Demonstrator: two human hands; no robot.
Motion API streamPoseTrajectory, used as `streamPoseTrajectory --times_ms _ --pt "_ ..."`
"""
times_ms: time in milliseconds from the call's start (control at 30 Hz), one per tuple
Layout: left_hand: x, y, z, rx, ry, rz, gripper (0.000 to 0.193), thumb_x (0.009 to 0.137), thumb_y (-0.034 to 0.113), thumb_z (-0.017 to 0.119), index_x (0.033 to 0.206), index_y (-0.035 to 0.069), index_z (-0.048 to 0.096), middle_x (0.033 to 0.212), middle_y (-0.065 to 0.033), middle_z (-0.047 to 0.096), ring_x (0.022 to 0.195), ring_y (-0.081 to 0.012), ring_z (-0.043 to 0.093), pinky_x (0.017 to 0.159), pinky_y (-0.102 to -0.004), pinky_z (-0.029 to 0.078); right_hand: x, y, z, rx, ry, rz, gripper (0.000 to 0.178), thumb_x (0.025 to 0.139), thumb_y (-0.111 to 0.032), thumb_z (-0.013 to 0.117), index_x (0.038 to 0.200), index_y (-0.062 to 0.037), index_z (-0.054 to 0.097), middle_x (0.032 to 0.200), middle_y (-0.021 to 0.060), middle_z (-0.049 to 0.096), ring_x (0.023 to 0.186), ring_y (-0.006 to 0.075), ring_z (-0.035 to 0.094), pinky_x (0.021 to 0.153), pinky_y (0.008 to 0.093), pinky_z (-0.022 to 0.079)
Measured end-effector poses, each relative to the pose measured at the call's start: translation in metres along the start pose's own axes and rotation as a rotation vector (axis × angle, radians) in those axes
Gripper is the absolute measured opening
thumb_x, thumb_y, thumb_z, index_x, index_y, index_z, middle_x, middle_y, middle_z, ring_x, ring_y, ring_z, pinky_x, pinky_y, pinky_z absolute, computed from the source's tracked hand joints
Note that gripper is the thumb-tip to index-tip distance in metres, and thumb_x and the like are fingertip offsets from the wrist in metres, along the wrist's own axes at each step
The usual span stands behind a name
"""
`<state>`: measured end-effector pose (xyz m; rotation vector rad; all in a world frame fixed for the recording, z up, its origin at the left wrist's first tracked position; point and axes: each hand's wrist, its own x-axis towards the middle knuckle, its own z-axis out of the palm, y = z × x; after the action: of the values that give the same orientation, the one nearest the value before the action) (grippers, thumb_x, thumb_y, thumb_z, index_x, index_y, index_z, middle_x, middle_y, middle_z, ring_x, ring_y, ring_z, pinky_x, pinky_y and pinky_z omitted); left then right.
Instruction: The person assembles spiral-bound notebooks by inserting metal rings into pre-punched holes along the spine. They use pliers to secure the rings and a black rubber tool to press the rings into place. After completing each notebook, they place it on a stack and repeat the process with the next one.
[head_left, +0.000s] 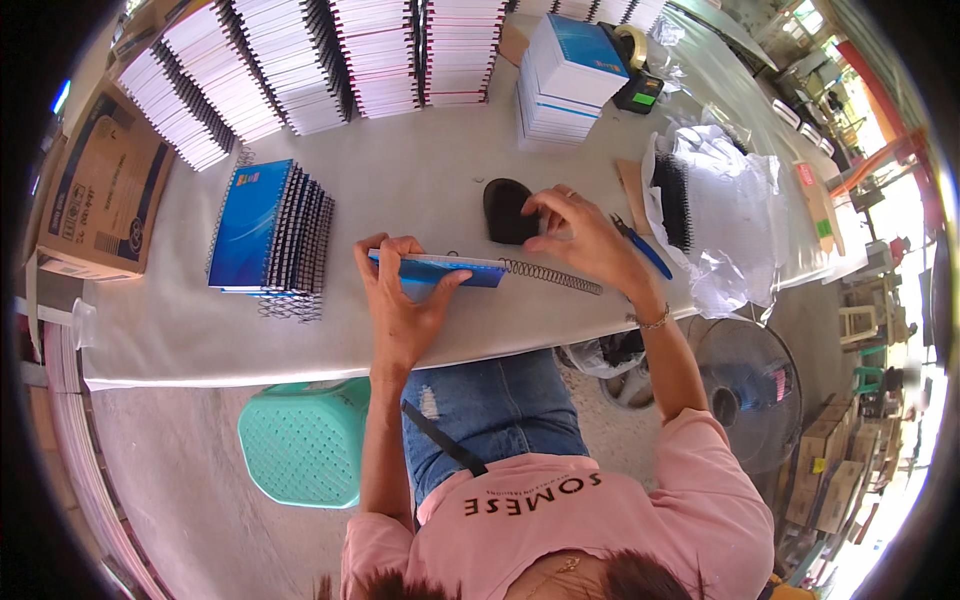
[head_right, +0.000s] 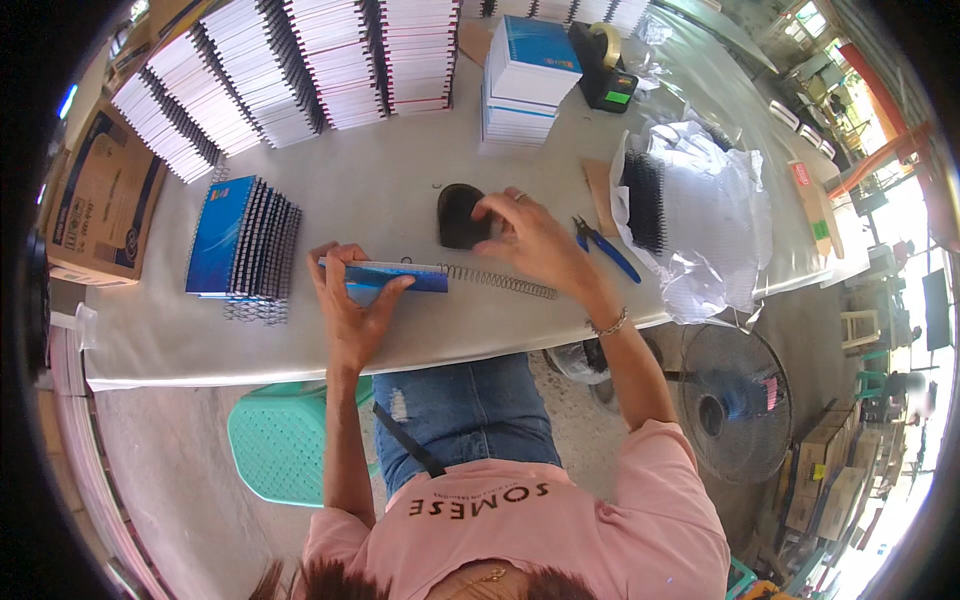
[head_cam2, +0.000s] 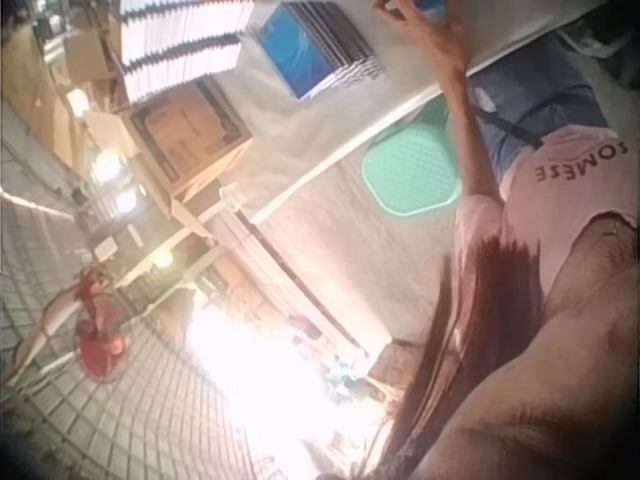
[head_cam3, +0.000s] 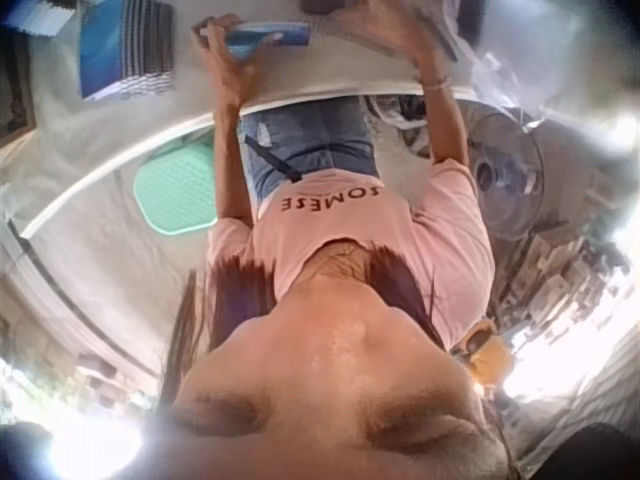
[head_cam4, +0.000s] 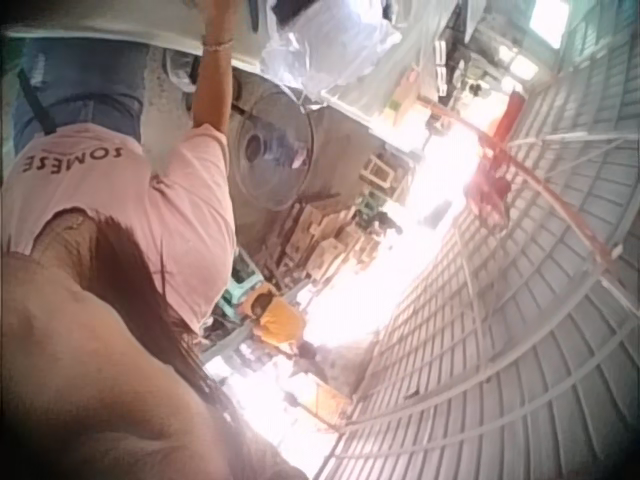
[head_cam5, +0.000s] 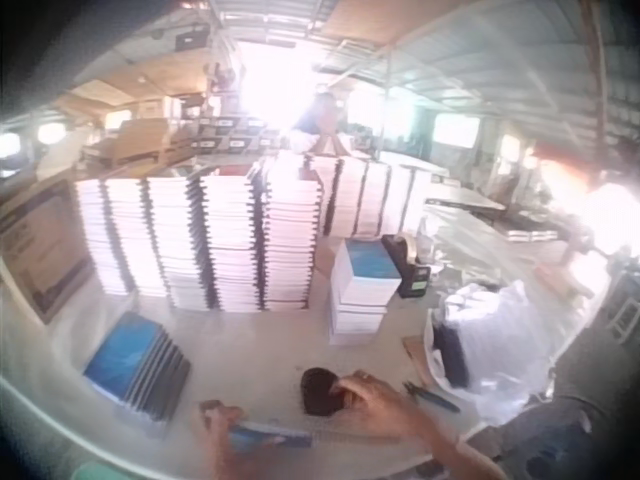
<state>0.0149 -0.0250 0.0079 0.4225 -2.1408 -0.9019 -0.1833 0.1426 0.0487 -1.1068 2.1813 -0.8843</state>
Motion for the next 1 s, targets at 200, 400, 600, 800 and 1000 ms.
streamPoseTrajectory --times_ms 200,400,600,800,1000 --pt "0.007 -0.013 -0.006 -0.112 -0.04 -0.035 0.057 0.066 0.02 0.091 0.104 0.006 0.05 0.1 -0.01 0.047 0.102 -0.0297 0.047 0.08 -0.0421 0.044 0.028 0.012 0.018 -0.211 0.11 -0.355 0.05 0.072 -0.029 0.087 0.109 -0.0083 0.062 0.136 0.0115 0.048 0.134 0.026 0.042 0.106 0.0395 0.039" --pt "0.006 -0.018 -0.005 -0.127 -0.051 -0.021 0.06 0.067 0.019 0.091 0.106 0.007 0.048 0.102 -0.0063 0.041 0.096 -0.0213 0.045 0.081 -0.0333 0.041 0.019 0.021 -0.008 0.932 -0.497 -0.291 0.048 0.078 -0.04 0.081 0.109 -0.0071 0.065 0.131 0.0098 0.057 0.128 0.0228 0.048 0.108 0.0332 0.036" --pt "0.005 -0.02 -0.004 -0.148 -0.055 -0.038 0.062 0.065 0.02 0.092 0.106 0.007 0.048 0.102 -0.0069 0.042 0.095 -0.0224 0.046 0.079 -0.0343 0.043 0.006 0.019 -0.023 0.538 -0.371 -0.37 0.052 0.077 -0.036 0.082 0.115 -0.0041 0.067 0.129 0.0098 0.06 0.122 0.0217 0.052 0.105 0.0368 0.04" --pt "0.002 -0.023 -0.006 -0.174 -0.069 -0.077 0.063 0.063 0.021 0.094 0.104 0.007 0.049 0.102 -0.0078 0.043 0.094 -0.0238 0.048 0.078 -0.0351 0.044 0.0 -0.005 -0.016 0.123 -0.279 -0.248 0.044 0.08 -0.025 0.081 0.116 -0.0046 0.067 0.13 0.0097 0.059 0.122 0.0213 0.053 0.101 0.0355 0.044" --pt "0.001 -0.024 -0.004 -0.271 -0.087 -0.148 0.061 0.063 0.018 0.094 0.101 0.007 0.047 0.1 -0.0056 0.041 0.091 -0.0204 0.046 0.079 -0.0311 0.043 -0.013 -0.025 -0.016 0.25 -0.341 -0.158 0.042 0.078 -0.024 0.084 0.111 -0.0036 0.068 0.129 0.0047 0.056 0.118 0.0192 0.053 0.099 0.0339 0.042"
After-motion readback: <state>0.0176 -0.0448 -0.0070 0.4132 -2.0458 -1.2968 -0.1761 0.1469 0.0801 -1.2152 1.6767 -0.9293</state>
